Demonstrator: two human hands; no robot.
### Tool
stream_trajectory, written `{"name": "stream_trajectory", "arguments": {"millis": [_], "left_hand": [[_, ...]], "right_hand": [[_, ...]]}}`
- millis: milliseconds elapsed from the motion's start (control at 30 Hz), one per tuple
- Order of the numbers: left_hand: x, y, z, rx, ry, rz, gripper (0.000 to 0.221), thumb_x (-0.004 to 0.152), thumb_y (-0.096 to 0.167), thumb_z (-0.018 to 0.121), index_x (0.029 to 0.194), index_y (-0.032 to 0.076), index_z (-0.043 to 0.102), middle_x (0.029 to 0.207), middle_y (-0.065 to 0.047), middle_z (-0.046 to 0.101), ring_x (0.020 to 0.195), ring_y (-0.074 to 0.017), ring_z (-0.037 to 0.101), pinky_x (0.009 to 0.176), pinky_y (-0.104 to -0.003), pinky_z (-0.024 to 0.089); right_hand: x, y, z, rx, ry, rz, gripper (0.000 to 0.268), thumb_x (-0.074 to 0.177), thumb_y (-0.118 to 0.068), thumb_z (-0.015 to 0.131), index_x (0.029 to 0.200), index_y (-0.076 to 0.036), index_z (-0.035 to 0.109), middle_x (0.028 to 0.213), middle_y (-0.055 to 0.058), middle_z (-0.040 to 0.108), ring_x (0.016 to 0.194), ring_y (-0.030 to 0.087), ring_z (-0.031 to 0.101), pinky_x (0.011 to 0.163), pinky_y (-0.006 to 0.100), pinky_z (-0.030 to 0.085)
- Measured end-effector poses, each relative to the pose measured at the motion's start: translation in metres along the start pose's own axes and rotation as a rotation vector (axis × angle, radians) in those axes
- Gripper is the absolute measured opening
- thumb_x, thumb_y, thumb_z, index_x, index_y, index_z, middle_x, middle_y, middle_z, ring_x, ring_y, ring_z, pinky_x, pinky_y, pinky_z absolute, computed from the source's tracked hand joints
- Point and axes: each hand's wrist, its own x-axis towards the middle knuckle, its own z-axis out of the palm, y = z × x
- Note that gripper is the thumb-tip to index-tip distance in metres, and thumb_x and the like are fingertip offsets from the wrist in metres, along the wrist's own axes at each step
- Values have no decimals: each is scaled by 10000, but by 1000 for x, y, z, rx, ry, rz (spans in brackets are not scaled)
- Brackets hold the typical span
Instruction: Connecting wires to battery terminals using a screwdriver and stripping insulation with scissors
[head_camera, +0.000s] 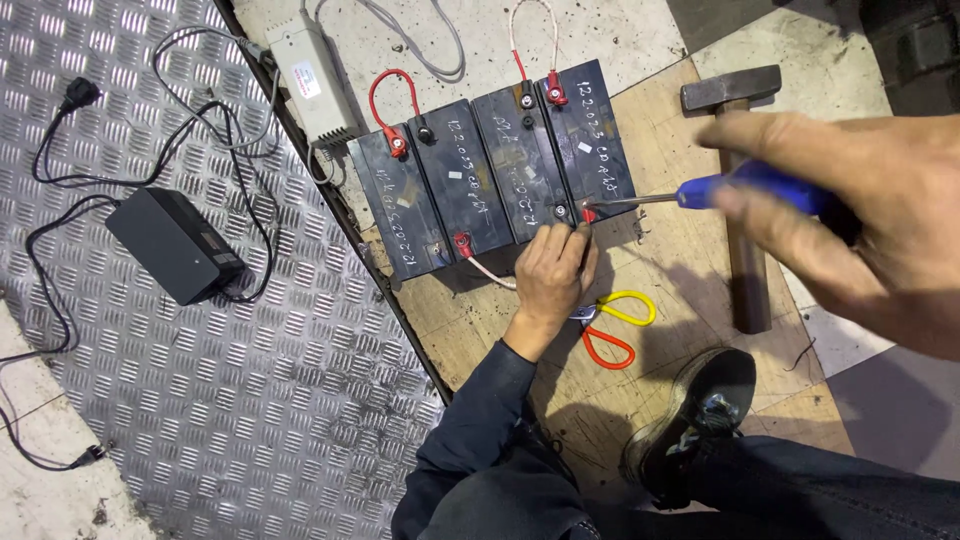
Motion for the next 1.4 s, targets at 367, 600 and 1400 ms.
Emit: {"name": "stream_trajectory", "arguments": {"millis": [367, 600, 1400], "left_hand": [[-2, -2, 2, -7, 4, 16, 116, 884, 47, 742, 952, 21, 651, 806, -54, 495, 650, -183, 438, 572, -314, 396], [-3, -3, 2, -7, -11, 16, 145, 872, 51, 748, 981, 21, 656, 820, -56, 503, 657, -189, 446, 572, -316, 400], [-2, -3, 1, 6, -25, 33, 132, 882, 53, 736, 968, 17, 643, 830, -62, 488, 666, -194, 443, 588, -321, 405]], "right_hand": [[-13, 80, 20, -18, 56, -233, 311, 969, -184, 782, 921, 18, 551, 673, 135, 612, 544, 254, 641, 496, 368, 565], [-5, 41, -1, -166, -58, -293, 529, 840, -215, 730, 1304, 38, 714, 719, 133, 678, 485, 187, 572, 464, 301, 492], [-9, 33, 13, -121, 60, -207, 376, 952, -217, 876, 854, -7, 579, 570, 92, 578, 416, 225, 493, 429, 352, 424]]}}
